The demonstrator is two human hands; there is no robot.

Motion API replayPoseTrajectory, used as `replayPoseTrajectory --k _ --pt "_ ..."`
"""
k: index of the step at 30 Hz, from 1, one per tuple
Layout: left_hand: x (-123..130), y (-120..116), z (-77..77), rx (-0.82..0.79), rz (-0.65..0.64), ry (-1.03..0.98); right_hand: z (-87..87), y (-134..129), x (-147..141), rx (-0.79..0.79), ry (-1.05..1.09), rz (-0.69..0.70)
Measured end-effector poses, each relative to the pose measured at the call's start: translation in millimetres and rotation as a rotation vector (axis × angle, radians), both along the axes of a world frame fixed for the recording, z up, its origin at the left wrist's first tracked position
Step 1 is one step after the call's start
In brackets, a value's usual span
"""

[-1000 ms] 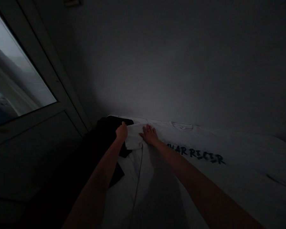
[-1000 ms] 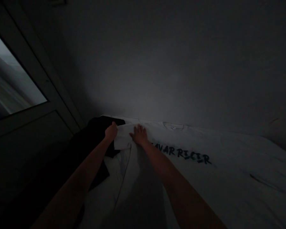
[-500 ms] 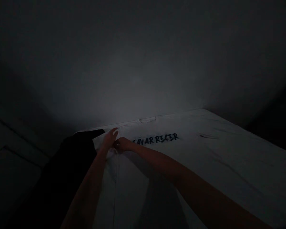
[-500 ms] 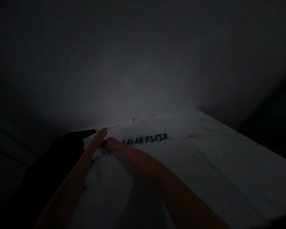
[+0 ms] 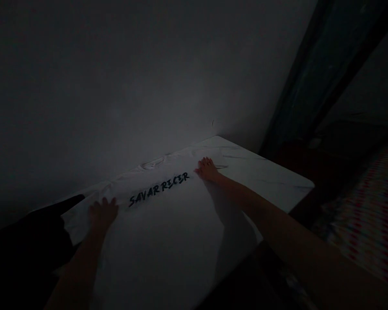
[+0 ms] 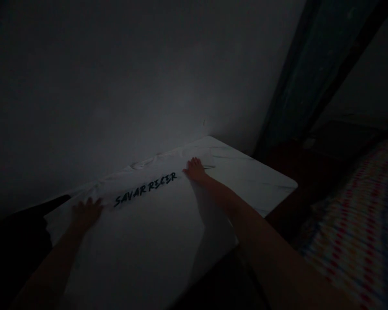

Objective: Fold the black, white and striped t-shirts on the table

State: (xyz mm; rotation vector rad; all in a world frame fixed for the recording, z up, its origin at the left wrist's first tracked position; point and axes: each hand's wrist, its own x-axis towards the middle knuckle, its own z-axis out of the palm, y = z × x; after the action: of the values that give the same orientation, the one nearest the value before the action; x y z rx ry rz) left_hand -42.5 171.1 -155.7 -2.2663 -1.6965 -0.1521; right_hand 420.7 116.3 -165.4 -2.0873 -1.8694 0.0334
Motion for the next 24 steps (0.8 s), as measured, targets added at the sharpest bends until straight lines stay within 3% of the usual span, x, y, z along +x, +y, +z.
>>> replayPoseTrajectory --k 2,5,8,11,15,18,21,24 --pt "49.9 -16.1 -2.1 -0.004 -0.003 0.022 -7.1 -12.6 -21.1 0.008 -0.007 0.036" --pt "121.3 -58.4 -15.5 -0.063 -0.160 -0.004 -21.0 -46.6 -70.1 0.015 -0.017 0.293" --pt "147.6 -108.9 -32.1 -0.107 -0.296 -0.064 -27.9 -96.4 -91.6 0.029 -0.053 0.506" --pt "115.8 -155.2 -41.8 -0.097 -0.333 -0.073 -28.3 -147.0 -63.2 0.028 -0.087 0.537" --pt "30.4 -215.9 -47.2 -0.034 -0.235 -0.079 -31.5 -208.9 4.6 0.059 -0.133 0.432" --pt "-19.1 -265.7 -53.8 0.010 -0.145 -0.087 -35.1 -250.6 32.7 0.119 -0.155 0.354" --pt "-39.5 -308.7 -61.4 0.036 -0.034 -0.099 -38.1 -280.5 35.5 0.137 -0.159 0.296" --pt "-41.6 -333.8 -64.7 -0.037 0.074 -0.095 -47.1 -296.9 34.9 0.136 -0.155 0.264"
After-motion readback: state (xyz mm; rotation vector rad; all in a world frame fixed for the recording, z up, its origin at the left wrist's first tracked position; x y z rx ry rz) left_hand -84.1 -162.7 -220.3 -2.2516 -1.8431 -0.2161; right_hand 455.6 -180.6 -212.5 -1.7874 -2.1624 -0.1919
